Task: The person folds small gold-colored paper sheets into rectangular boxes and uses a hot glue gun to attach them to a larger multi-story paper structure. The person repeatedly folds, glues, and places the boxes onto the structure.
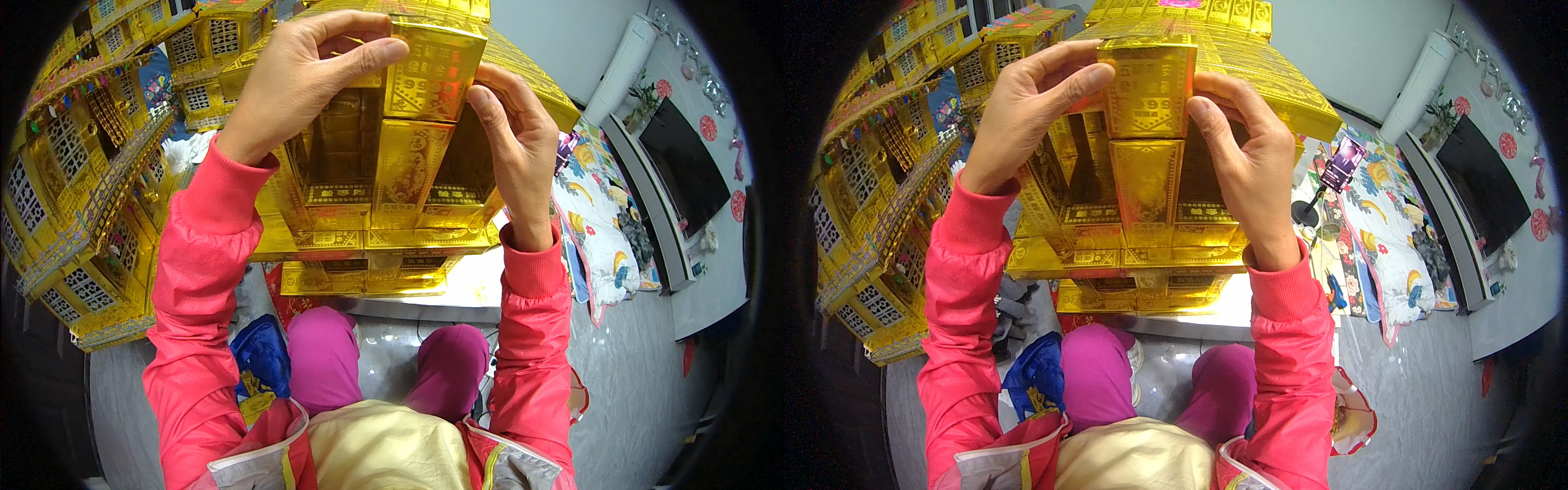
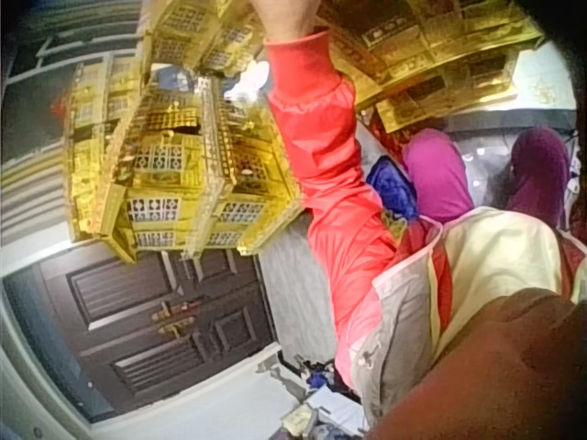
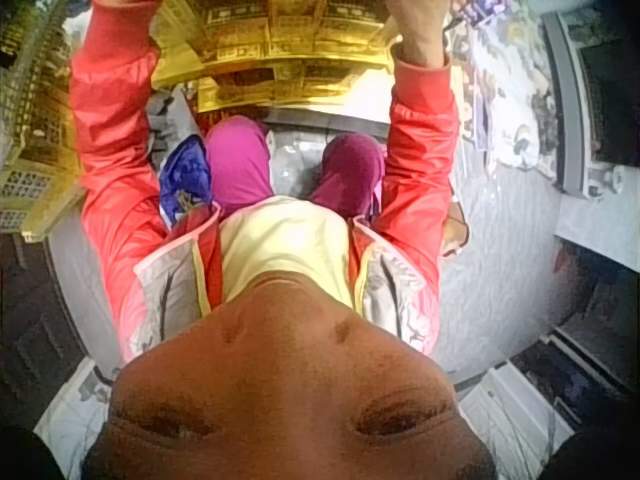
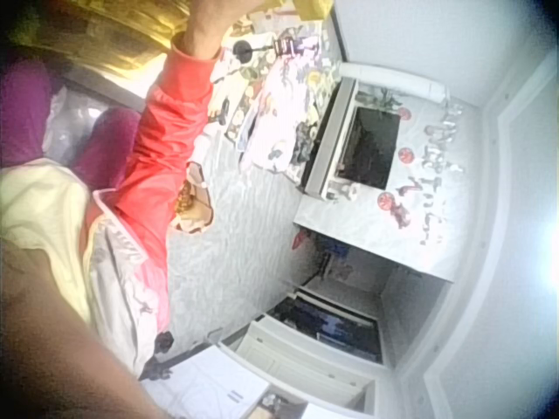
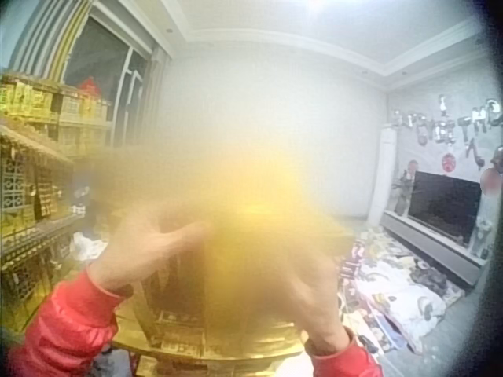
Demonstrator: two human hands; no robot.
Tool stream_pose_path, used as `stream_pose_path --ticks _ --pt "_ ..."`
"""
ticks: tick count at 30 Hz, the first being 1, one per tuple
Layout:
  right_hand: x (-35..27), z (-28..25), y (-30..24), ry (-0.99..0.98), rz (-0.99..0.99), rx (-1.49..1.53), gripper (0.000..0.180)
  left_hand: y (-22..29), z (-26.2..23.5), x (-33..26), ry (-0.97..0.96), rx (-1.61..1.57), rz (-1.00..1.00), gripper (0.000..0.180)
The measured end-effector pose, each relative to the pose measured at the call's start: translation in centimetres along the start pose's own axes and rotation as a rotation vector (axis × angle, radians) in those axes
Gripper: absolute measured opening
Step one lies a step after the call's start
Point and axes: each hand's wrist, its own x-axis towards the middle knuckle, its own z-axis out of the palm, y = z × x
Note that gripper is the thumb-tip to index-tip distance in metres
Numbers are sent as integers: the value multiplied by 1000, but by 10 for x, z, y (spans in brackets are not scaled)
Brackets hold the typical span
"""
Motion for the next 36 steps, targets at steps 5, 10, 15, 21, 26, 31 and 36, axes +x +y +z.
stream_pose_path --ticks 5,10,15,21,26,31,36 --pt "0 1 1 6 14 17 23 0 0 0 -1 7 5 47" --pt "-1 0 0 1 9 -5 23 -1 0 0 2 0 13 46" --pt "-2 0 0 4 9 -16 24 -2 0 -1 -7 -2 0 46" --pt "-2 1 0 7 8 -5 24 -4 -1 -1 -3 18 -4 46" --pt "-1 1 1 4 4 0 23 -9 3 -1 75 -29 83 42" --pt "-1 2 3 8 10 11 23 -9 3 -1 80 -18 84 41" --pt "-1 1 2 4 9 -4 23 -9 3 -1 74 -25 88 42"
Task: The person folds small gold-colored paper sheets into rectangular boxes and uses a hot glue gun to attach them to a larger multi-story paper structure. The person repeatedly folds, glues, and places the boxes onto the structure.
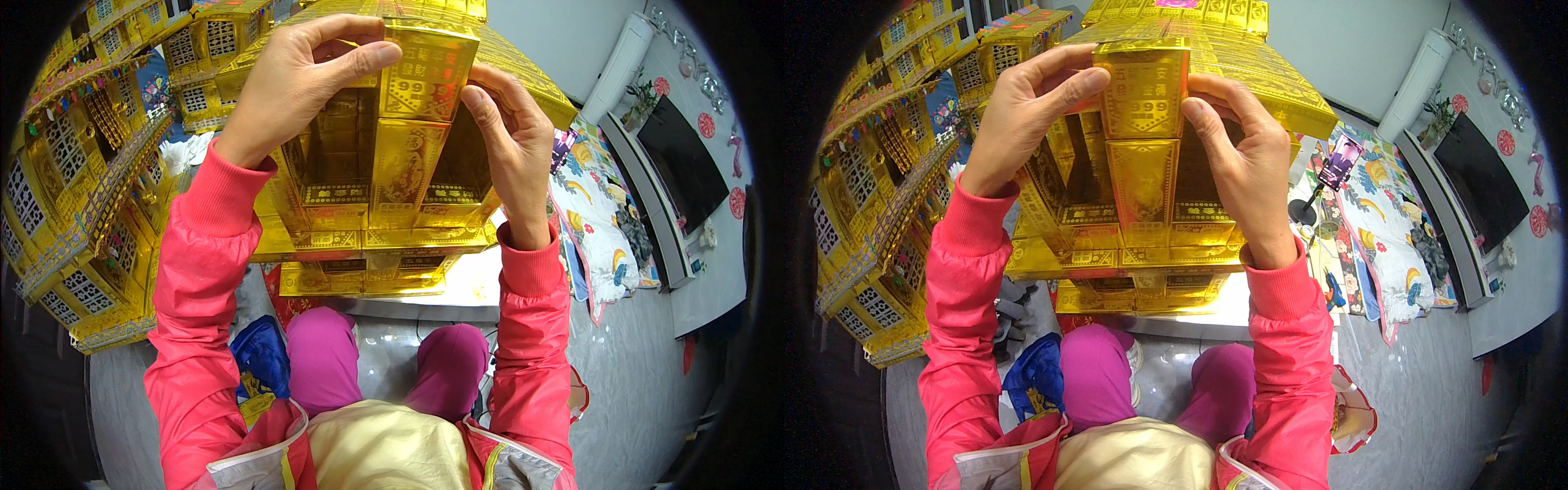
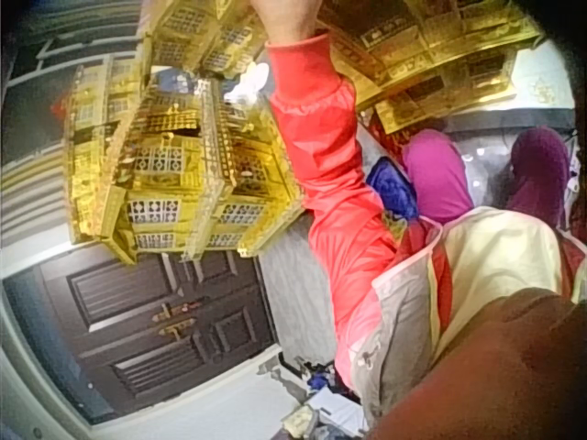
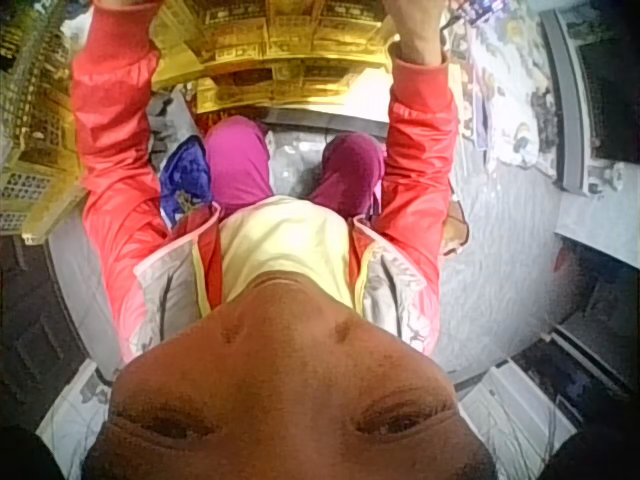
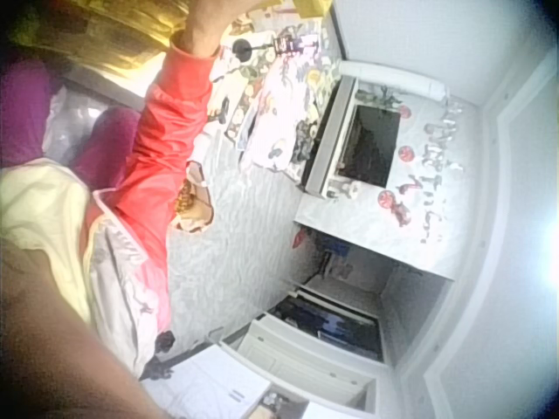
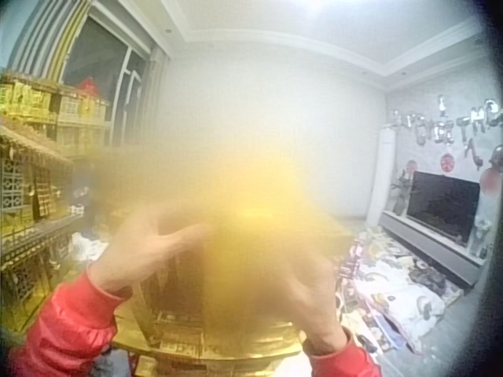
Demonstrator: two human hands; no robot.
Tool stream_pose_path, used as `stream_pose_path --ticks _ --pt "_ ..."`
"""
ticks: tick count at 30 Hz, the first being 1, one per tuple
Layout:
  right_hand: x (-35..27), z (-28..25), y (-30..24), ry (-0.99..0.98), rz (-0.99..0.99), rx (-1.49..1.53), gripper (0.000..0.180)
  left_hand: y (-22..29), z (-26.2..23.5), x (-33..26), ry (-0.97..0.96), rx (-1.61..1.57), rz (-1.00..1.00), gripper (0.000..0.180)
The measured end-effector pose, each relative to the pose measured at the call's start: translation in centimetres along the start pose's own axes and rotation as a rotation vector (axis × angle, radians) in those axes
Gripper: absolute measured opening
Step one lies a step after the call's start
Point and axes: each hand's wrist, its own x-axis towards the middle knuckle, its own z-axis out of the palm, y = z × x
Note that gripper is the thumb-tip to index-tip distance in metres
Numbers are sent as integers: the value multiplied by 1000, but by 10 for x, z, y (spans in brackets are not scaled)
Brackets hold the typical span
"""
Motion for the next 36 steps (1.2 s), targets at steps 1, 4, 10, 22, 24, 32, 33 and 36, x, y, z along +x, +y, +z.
stream_pose_path --ticks 1,4,10,22,24,32,33,36 --pt "0 0 0 -2 -3 -4 23 0 0 0 0 -6 -8 42" --pt "-1 0 -1 2 5 -11 23 0 0 0 -1 -1 -11 42" --pt "-1 2 -1 1 10 10 23 1 -1 0 -3 4 -12 42" --pt "-3 -1 -10 -10 84 -74 23 3 -1 1 -55 -2 -25 41" --pt "-3 -1 -11 -17 100 -29 24 2 -1 2 -45 17 14 43" --pt "-4 -6 -6 -17 85 -118 28 -11 4 5 7 5 116 38" --pt "-4 -6 -5 -16 81 -118 28 -12 4 5 11 2 129 37" --pt "-3 -6 -4 -35 77 -127 32 -14 5 5 16 -25 120 36"
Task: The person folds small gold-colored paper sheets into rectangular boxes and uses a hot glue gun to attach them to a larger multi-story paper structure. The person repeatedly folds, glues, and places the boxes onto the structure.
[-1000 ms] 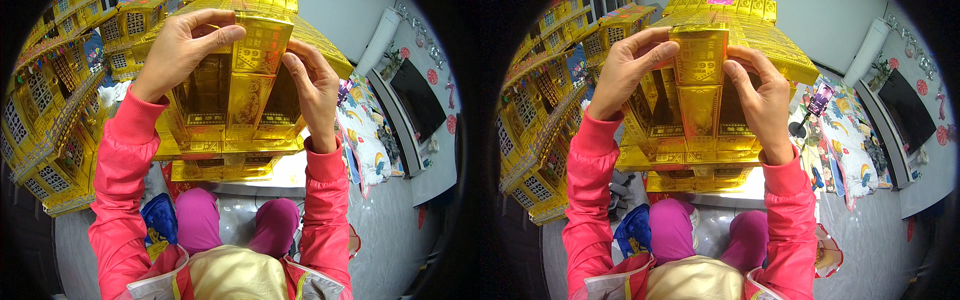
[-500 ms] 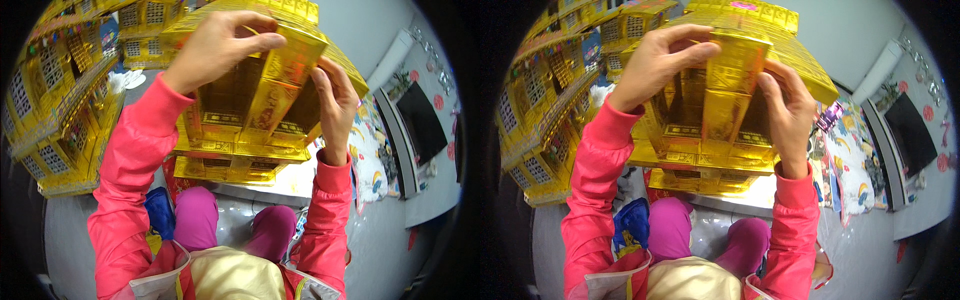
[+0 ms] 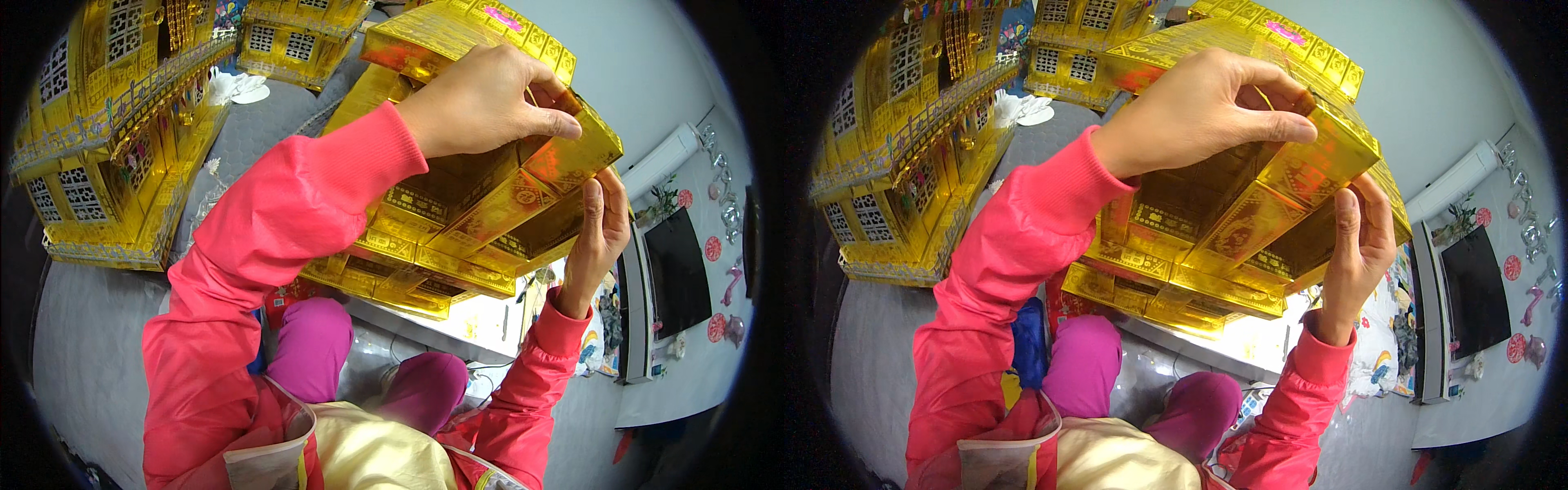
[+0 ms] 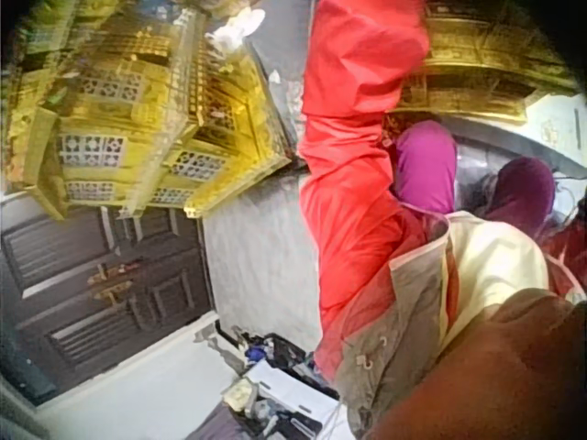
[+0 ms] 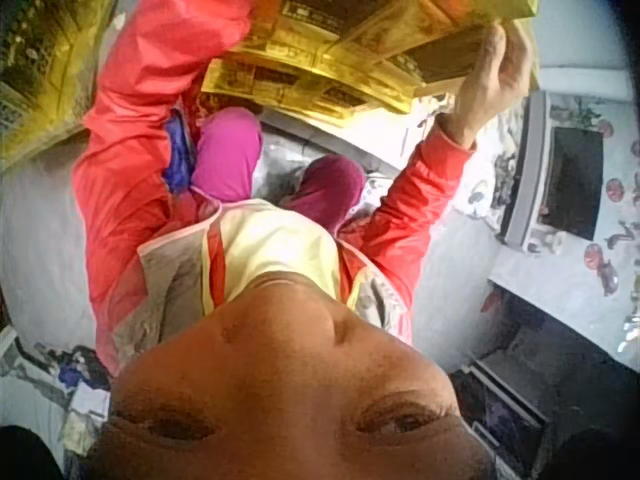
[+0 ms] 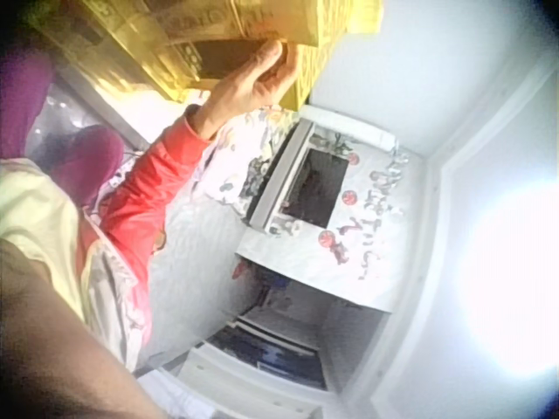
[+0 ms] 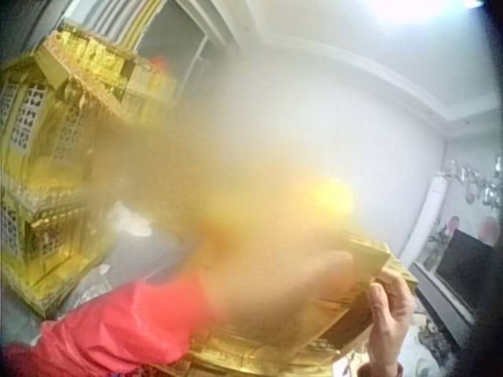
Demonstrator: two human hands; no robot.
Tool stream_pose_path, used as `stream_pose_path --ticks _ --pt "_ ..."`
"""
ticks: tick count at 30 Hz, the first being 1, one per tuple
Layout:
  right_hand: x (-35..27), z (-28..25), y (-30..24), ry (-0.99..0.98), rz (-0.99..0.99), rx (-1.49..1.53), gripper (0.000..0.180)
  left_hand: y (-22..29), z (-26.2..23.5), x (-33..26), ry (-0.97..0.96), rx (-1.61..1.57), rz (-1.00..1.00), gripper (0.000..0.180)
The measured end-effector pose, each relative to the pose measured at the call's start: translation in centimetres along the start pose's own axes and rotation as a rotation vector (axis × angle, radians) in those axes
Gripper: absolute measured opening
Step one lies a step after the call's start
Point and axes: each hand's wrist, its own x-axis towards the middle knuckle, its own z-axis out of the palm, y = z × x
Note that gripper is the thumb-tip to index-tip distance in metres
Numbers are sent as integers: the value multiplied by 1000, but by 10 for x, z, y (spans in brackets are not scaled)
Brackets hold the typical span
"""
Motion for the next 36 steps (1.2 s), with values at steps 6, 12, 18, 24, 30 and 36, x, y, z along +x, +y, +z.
stream_pose_path --ticks 6,12,18,24,30,36 --pt "4 7 -11 -20 -76 38 49 3 0 0 1 67 -5 39" --pt "12 1 -16 -113 -87 -20 54 10 -4 -2 -21 45 -72 43" --pt "20 -4 -12 -103 -155 -15 50 13 -2 -3 -6 17 -73 39" --pt "25 -2 -2 -108 -203 43 42 18 -5 -2 -27 16 -148 39" --pt "24 -2 -3 -146 -212 10 41 19 -7 -2 -48 -37 -183 39" --pt "22 -2 -8 -128 -221 -65 41 18 -8 -2 -54 -52 -209 38"
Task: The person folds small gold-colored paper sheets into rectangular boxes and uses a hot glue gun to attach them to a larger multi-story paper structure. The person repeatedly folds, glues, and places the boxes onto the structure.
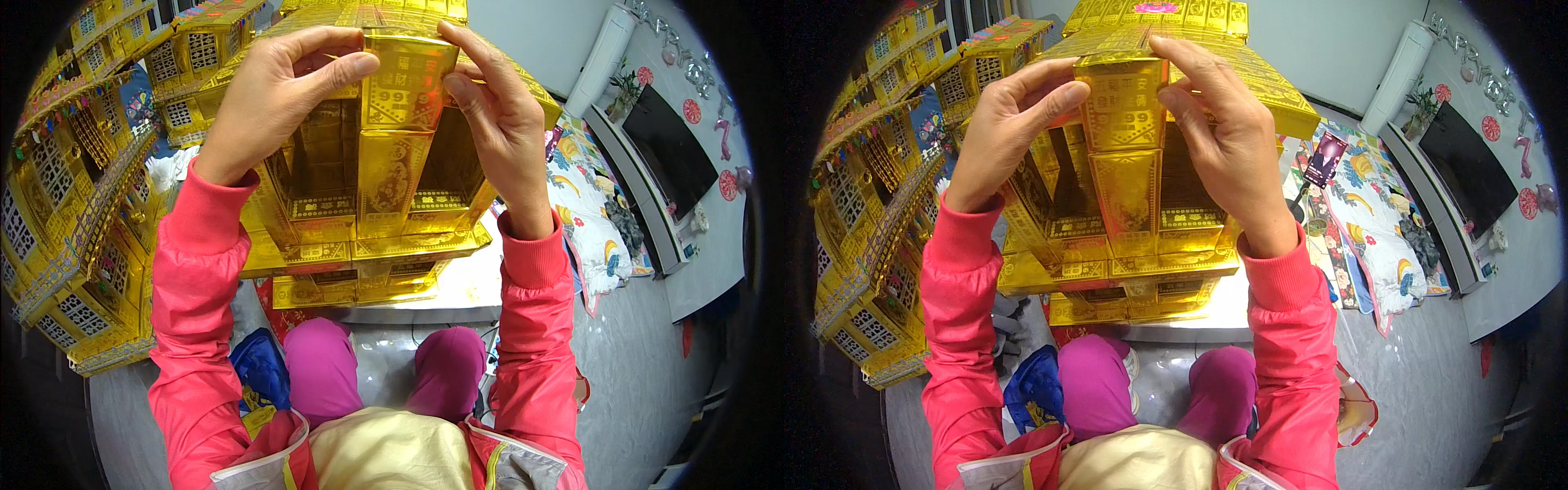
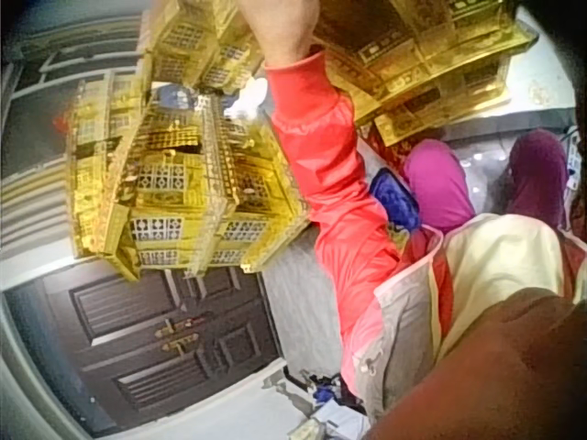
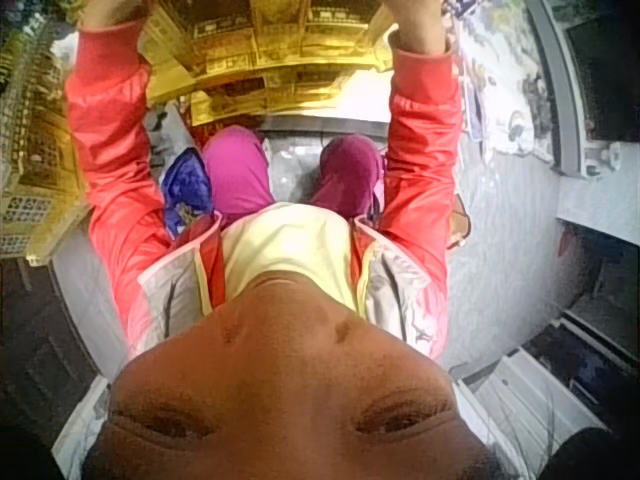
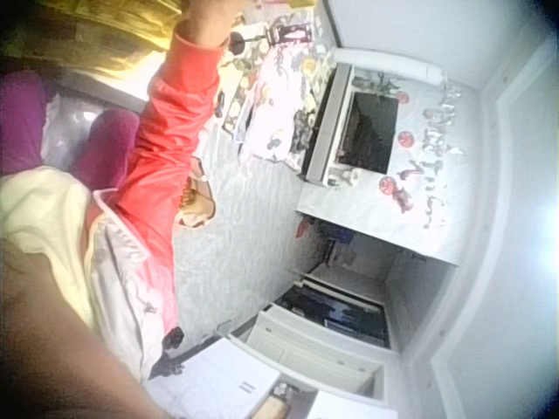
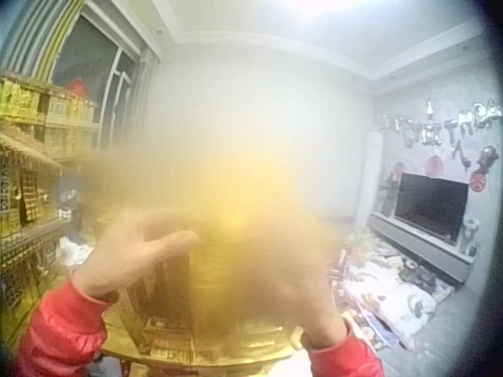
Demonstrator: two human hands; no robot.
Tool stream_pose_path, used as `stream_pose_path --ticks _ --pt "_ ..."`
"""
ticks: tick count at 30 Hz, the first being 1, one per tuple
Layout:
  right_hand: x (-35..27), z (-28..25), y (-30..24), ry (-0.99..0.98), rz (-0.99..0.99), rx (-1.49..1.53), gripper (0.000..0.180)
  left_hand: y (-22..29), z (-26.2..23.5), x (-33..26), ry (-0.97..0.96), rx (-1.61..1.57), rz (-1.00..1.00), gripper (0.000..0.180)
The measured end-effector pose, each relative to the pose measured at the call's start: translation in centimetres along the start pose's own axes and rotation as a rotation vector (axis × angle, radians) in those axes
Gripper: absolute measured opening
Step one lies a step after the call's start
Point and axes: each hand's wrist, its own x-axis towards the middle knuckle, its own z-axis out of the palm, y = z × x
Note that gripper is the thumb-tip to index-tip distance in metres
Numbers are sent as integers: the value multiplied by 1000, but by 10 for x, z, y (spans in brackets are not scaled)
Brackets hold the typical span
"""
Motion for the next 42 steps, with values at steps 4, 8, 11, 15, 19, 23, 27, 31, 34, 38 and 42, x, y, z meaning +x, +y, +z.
stream_pose_path --ticks 4,8,11,15,19,23,27,31,34,38,42 --pt "0 1 0 -4 1 37 41 1 1 -2 15 -27 16 39" --pt "1 2 1 -5 -11 57 41 1 2 -4 29 -16 25 40" --pt "0 2 1 -7 6 77 42 0 2 -5 29 4 31 40" --pt "0 2 2 1 -5 75 41 -1 1 -4 26 10 16 41" --pt "-1 2 2 9 -4 65 41 -2 1 -3 26 -26 -4 42" --pt "-1 3 3 29 -28 16 42 -1 1 -4 10 1 -2 43" --pt "-2 4 2 33 -17 -6 43 -1 2 -5 17 13 -4 42" --pt "-1 3 1 49 -41 -54 43 0 0 -5 11 32 4 40" --pt "-1 2 -1 35 -16 -48 43 5 0 -5 15 58 -10 38" --pt "1 4 -4 53 -58 -86 45 23 8 19 96 265 248 36" --pt "-9 0 -10 122 22 -30 44 49 16 48 -138 408 242 41"
